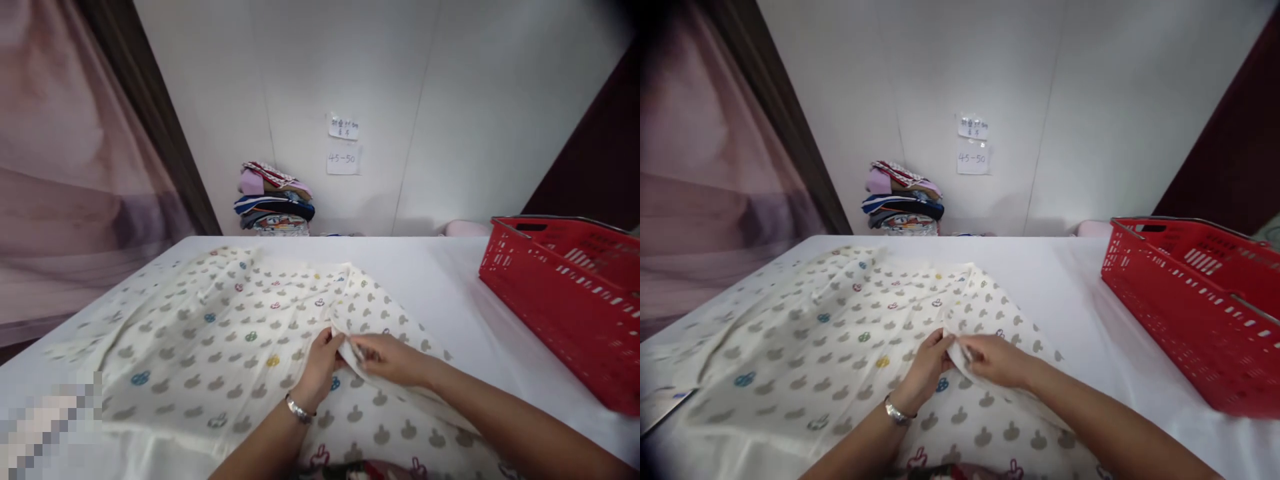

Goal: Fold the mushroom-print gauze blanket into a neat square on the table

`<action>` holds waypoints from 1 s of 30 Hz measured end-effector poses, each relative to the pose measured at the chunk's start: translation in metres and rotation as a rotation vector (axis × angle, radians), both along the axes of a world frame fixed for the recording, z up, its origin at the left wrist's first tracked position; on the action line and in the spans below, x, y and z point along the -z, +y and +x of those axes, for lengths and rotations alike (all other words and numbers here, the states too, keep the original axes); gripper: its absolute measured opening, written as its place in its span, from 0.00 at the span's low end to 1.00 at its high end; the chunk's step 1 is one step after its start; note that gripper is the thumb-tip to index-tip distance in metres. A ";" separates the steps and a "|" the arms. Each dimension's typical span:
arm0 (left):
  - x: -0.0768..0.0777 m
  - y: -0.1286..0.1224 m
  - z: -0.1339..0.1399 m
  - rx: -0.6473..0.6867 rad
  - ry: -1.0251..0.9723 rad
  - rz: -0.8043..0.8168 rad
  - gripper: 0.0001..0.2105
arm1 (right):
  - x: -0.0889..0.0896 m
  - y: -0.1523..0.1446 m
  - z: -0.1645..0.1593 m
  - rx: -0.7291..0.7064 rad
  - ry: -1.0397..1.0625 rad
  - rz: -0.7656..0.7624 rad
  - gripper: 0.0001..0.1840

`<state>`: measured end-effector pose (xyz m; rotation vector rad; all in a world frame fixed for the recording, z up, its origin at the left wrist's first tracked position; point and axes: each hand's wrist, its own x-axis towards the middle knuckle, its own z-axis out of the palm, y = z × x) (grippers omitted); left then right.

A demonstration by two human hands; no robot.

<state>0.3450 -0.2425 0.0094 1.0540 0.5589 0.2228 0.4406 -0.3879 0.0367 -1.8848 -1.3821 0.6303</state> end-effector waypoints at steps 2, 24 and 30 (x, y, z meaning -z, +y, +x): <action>0.001 -0.001 -0.002 0.003 -0.012 0.015 0.14 | 0.005 0.014 0.007 0.107 0.211 0.028 0.25; 0.005 0.009 -0.003 -0.096 -0.008 0.182 0.10 | 0.007 0.027 -0.020 0.598 0.286 0.400 0.22; 0.000 0.003 -0.006 -0.044 -0.066 0.349 0.10 | 0.022 0.030 -0.030 0.453 0.181 0.279 0.19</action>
